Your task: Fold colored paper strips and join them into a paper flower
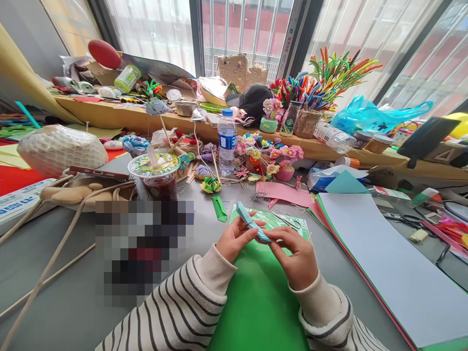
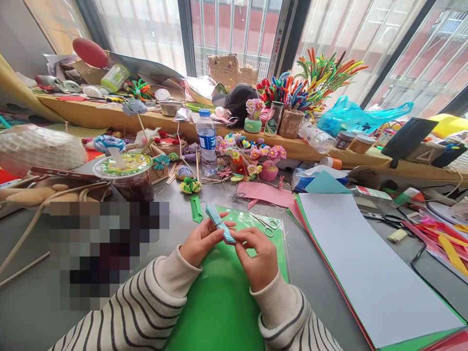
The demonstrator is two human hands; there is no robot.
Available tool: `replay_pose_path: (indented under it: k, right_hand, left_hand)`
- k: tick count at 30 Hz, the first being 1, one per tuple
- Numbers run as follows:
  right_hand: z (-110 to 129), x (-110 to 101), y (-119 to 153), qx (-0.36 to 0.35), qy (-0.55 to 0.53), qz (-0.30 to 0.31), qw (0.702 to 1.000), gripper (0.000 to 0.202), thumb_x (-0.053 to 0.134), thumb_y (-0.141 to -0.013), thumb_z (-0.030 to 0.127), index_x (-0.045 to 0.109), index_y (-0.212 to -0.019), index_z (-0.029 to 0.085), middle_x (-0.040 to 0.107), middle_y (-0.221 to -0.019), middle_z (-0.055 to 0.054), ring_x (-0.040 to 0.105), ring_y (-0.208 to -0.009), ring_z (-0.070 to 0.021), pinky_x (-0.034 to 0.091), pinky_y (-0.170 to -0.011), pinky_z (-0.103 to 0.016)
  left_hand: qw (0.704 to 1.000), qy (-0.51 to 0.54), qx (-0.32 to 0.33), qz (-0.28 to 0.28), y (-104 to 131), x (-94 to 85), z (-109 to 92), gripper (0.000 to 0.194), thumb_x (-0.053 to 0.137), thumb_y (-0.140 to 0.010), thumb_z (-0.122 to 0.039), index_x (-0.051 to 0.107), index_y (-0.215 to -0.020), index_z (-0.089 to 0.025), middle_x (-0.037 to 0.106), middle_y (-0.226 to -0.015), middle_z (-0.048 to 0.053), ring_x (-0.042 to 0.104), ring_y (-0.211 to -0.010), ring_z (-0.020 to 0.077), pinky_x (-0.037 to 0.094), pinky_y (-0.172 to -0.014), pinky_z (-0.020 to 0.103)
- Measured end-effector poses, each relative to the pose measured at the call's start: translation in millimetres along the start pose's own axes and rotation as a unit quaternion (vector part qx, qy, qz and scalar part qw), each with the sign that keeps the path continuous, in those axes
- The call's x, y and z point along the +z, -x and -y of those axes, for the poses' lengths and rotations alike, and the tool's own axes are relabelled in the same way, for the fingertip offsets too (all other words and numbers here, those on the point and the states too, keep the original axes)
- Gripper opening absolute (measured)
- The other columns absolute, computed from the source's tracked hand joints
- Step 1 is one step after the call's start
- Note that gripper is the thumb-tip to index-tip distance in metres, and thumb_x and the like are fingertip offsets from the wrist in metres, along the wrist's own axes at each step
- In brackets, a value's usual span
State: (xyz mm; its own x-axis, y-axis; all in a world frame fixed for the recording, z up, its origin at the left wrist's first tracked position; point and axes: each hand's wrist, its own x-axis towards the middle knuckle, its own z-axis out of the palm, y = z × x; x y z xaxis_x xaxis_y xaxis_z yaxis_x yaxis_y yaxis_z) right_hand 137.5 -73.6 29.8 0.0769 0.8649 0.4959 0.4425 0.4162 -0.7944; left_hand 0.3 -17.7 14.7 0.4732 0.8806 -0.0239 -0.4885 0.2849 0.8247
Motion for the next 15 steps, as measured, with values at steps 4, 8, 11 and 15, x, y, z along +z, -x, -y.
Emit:
replay_pose_path:
  k: [4,8,11,15]
  right_hand:
    - [-2,1,-1,-0.069,0.049,-0.006,0.996,0.023,0.051,-0.073,0.008,0.066,-0.087,0.019,0.061,-0.074,-0.005,0.059,-0.064,-0.0133,0.051,-0.053,-0.025]
    - [-5,-3,-4,-0.075,0.023,0.013,0.997,0.024,0.053,-0.073,0.009,0.066,-0.087,0.022,0.062,-0.073,-0.004,0.059,-0.062,-0.0121,0.051,-0.053,-0.023]
    - [-9,-6,-6,-0.068,-0.004,0.039,0.997,0.025,0.054,-0.072,0.009,0.066,-0.088,0.024,0.062,-0.074,-0.003,0.059,-0.064,-0.0120,0.051,-0.054,-0.023]
    - [-14,-8,-6,-0.033,-0.044,0.075,0.996,0.025,0.055,-0.073,0.011,0.065,-0.092,0.025,0.062,-0.077,-0.004,0.059,-0.068,-0.0133,0.052,-0.055,-0.025]
  left_hand:
    - [0.999,-0.016,-0.006,0.034,-1,-1.9,2,0.059,0.072,-0.057,-0.016,0.047,-0.109,-0.016,0.063,-0.082,0.004,0.059,-0.079,0.0169,0.042,-0.075,0.030]
    - [0.998,-0.012,-0.007,0.058,-1,-3.9,2,0.064,0.070,-0.058,-0.015,0.044,-0.115,-0.018,0.062,-0.082,0.003,0.058,-0.080,0.0162,0.041,-0.078,0.030]
    - [0.998,-0.007,-0.009,0.067,-1,-4.5,2,0.066,0.070,-0.058,-0.015,0.042,-0.117,-0.018,0.061,-0.082,0.003,0.057,-0.080,0.0153,0.040,-0.078,0.030]
    - [0.998,-0.007,-0.005,0.061,-1,-4.3,3,0.064,0.071,-0.057,-0.014,0.043,-0.114,-0.018,0.061,-0.079,0.002,0.057,-0.077,0.0140,0.042,-0.074,0.028]
